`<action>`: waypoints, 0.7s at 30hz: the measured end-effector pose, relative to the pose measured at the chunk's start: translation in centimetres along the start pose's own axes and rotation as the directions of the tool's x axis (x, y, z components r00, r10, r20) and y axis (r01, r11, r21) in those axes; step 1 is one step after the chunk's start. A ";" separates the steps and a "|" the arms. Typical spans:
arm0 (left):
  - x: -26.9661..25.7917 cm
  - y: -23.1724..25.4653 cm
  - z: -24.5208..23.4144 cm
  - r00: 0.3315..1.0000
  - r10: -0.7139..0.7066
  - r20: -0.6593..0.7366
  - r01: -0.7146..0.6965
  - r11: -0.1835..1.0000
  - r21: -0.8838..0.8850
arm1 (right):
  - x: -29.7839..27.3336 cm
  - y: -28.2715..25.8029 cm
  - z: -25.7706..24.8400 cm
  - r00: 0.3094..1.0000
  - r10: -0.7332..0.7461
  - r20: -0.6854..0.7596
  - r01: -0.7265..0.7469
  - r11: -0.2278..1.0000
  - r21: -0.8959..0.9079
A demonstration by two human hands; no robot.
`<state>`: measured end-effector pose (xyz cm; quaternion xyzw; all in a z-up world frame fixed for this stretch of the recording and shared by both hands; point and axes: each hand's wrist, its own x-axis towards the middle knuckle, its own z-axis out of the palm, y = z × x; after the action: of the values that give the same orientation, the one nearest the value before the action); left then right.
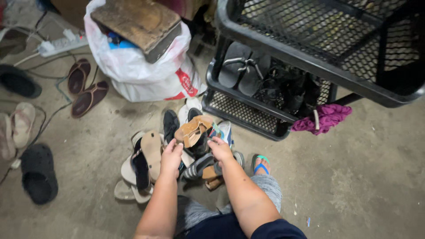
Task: The person wipes a gray slide sandal with a purple cloth, then removes multiple pairs of shoes from a black plastic shoe rack and places them on the floor. The shoes include sneakers, flats, sandals, and flip-flops.
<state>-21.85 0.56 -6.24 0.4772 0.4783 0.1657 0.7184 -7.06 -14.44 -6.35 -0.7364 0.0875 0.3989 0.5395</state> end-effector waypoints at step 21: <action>0.2 7.0 8.4 0.967 0.062 0.248 -0.072 0.997 0.031 | 4.0 -2.3 -6.5 0.984 -0.055 -0.170 0.079 0.987 0.139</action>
<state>-13.11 -0.27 0.31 0.5244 0.3719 0.1197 0.7566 0.09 -17.97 -6.72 -0.7282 0.1360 0.3106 0.5956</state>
